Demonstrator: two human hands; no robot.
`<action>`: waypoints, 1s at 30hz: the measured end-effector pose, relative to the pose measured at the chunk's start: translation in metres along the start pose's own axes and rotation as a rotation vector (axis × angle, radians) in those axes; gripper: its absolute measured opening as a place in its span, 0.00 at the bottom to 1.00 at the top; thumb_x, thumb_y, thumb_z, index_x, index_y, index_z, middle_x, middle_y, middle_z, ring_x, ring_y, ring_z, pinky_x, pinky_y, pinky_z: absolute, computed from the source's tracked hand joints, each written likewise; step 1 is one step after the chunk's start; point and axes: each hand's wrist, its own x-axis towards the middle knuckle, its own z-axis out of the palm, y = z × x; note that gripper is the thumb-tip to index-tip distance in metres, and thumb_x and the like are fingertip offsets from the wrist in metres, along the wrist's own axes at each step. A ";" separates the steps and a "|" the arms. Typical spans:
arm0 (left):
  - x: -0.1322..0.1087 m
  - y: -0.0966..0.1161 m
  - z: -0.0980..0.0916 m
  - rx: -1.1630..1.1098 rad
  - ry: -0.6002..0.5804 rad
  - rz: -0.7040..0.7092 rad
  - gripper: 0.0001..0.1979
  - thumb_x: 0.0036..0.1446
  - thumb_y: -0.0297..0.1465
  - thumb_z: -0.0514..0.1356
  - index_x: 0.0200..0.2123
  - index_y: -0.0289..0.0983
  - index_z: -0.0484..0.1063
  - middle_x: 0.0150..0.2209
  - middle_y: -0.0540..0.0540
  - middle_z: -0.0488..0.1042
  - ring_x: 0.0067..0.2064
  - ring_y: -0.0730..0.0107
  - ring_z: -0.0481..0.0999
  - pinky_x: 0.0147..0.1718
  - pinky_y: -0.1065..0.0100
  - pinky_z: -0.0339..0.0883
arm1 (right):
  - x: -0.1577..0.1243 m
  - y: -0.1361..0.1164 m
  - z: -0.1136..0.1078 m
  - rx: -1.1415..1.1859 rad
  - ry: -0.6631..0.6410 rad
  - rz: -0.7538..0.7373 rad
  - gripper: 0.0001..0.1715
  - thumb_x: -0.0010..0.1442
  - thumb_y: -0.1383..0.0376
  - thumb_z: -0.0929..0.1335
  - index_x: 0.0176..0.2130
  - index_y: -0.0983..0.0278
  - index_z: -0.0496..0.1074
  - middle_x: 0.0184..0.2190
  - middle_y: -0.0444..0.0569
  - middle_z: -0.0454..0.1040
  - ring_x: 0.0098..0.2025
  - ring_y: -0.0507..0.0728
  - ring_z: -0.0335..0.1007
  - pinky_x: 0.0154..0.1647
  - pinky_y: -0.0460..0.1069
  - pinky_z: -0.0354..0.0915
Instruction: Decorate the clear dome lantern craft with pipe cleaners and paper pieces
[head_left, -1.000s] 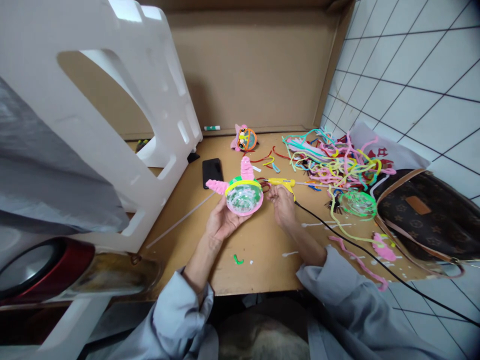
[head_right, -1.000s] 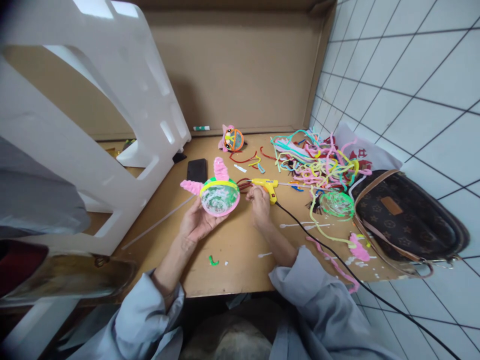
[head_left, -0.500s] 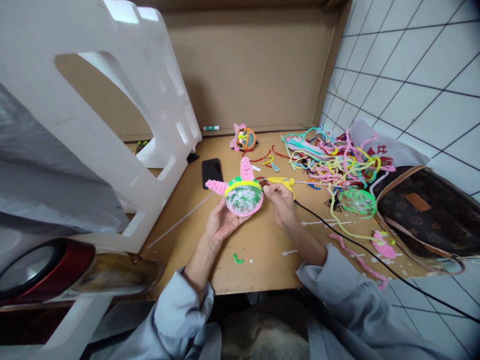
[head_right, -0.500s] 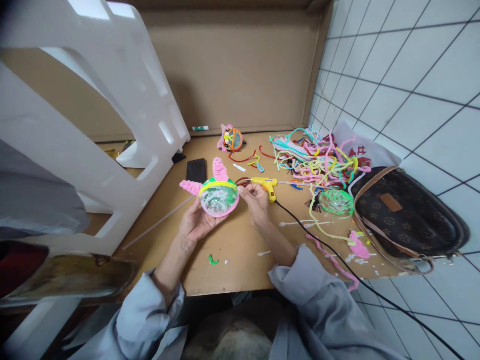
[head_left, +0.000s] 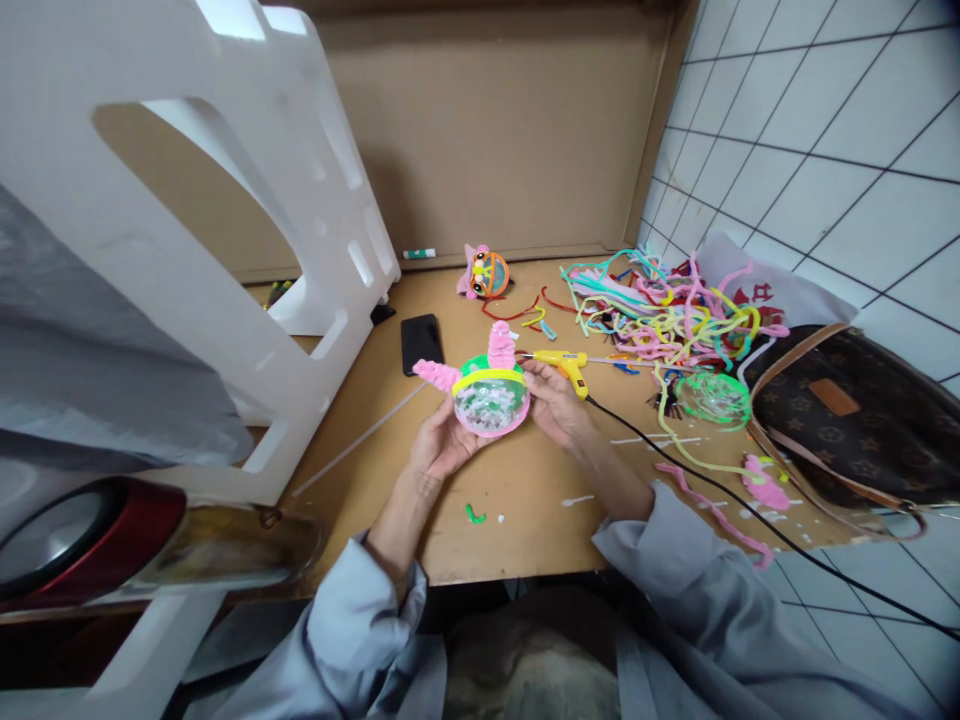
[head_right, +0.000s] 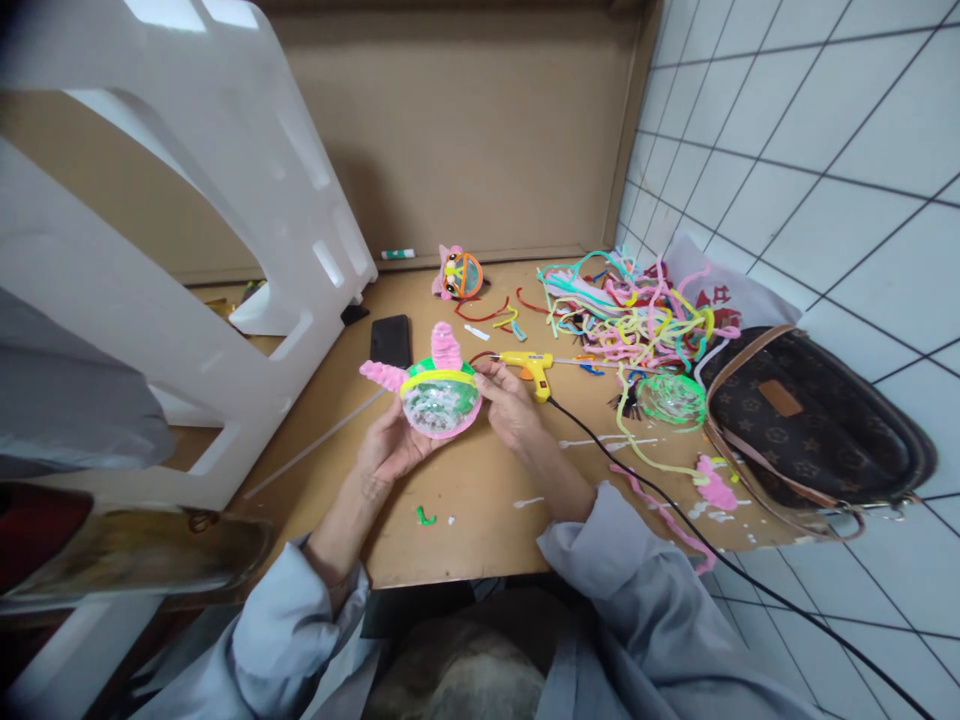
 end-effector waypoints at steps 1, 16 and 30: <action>0.000 0.000 -0.001 0.005 -0.001 0.007 0.20 0.65 0.37 0.59 0.57 0.36 0.71 0.54 0.38 0.79 0.57 0.52 0.78 0.62 0.43 0.66 | 0.000 0.000 0.000 0.008 -0.009 -0.001 0.22 0.41 0.61 0.82 0.34 0.60 0.73 0.32 0.41 0.75 0.36 0.52 0.70 0.44 0.49 0.69; -0.001 0.004 -0.007 0.051 -0.094 0.061 0.25 0.58 0.41 0.67 0.56 0.36 0.73 0.58 0.38 0.77 0.65 0.48 0.69 0.65 0.44 0.62 | -0.005 0.000 0.010 0.029 -0.095 -0.062 0.25 0.46 0.45 0.79 0.34 0.59 0.76 0.32 0.43 0.77 0.39 0.55 0.73 0.46 0.52 0.71; 0.000 0.003 -0.005 0.061 -0.072 0.087 0.27 0.55 0.42 0.69 0.55 0.37 0.74 0.58 0.38 0.77 0.66 0.45 0.68 0.64 0.42 0.64 | -0.010 -0.006 0.010 -0.074 -0.077 -0.101 0.21 0.44 0.54 0.81 0.36 0.59 0.76 0.35 0.42 0.77 0.39 0.53 0.71 0.46 0.50 0.68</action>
